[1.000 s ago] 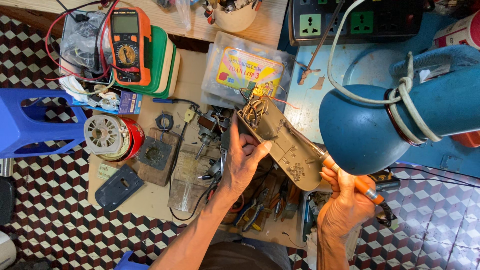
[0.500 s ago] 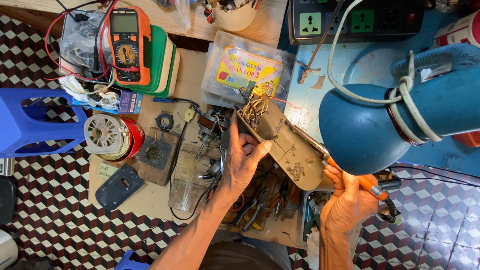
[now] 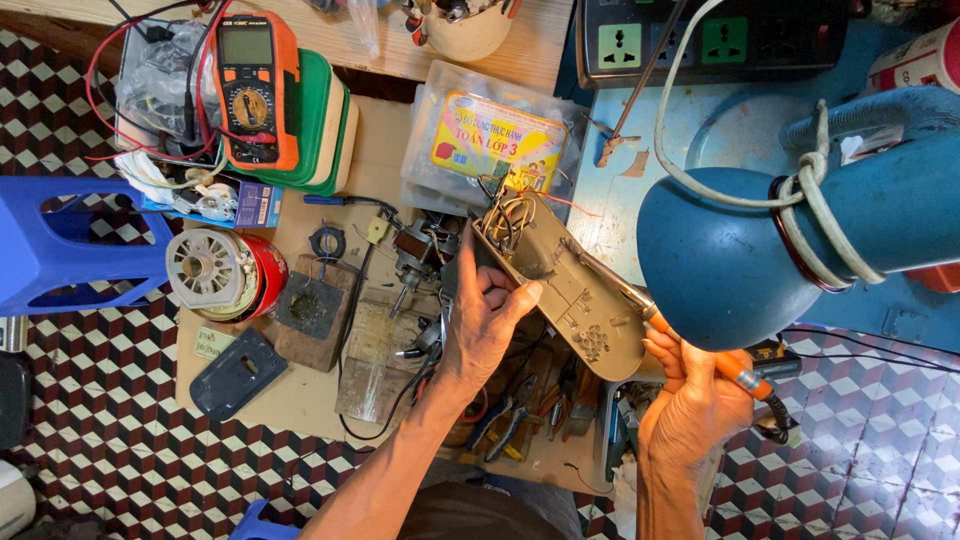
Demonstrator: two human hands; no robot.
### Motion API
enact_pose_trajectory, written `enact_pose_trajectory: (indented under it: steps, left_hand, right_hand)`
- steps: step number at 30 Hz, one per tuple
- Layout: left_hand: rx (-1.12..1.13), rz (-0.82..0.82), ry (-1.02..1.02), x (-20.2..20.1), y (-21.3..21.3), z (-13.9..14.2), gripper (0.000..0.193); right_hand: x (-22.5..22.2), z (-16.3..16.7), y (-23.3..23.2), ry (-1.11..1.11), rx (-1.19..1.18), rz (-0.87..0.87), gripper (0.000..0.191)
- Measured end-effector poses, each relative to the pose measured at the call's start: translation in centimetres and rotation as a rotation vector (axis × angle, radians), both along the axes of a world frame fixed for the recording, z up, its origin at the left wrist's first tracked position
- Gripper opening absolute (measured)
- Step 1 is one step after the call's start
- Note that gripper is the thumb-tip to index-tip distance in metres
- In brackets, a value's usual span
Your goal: The person holds a beige plastic housing with internal wiring and uses a soldering iron to work on a small component inside. They briefly use pliers to adjust a wire, then continue soldering the same area. The housing remains in hand throughout, and the work is performed at a cluttered workbench.
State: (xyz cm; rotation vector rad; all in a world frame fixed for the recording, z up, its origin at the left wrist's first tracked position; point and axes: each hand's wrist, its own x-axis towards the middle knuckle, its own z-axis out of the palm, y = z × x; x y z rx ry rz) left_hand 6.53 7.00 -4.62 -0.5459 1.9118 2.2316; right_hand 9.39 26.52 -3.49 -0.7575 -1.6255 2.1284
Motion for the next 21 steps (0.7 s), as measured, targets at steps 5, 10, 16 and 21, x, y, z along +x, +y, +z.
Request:
enact_pose_trajectory:
  steps: [5, 10, 16, 21]
  left_hand:
    - [-0.011, 0.006, -0.015, -0.06, 0.02, -0.1, 0.104]
    - [-0.012, 0.0, -0.008, 0.01, -0.04, -0.32, 0.103]
    - [-0.014, -0.003, -0.001, 0.05, 0.0, -0.47, 0.103]
    - [-0.022, -0.002, 0.002, 0.02, 0.07, -0.42, 0.102]
  right_hand:
    - [-0.24, -0.19, -0.07, -0.016, 0.002, -0.005, 0.006]
    - [-0.2, -0.06, -0.22, -0.035, 0.007, -0.006, 0.007]
    - [-0.18, 0.27, -0.12, -0.014, 0.003, -0.01, 0.009]
    - [-0.42, 0.14, -0.15, -0.041, -0.006, -0.017, 0.009]
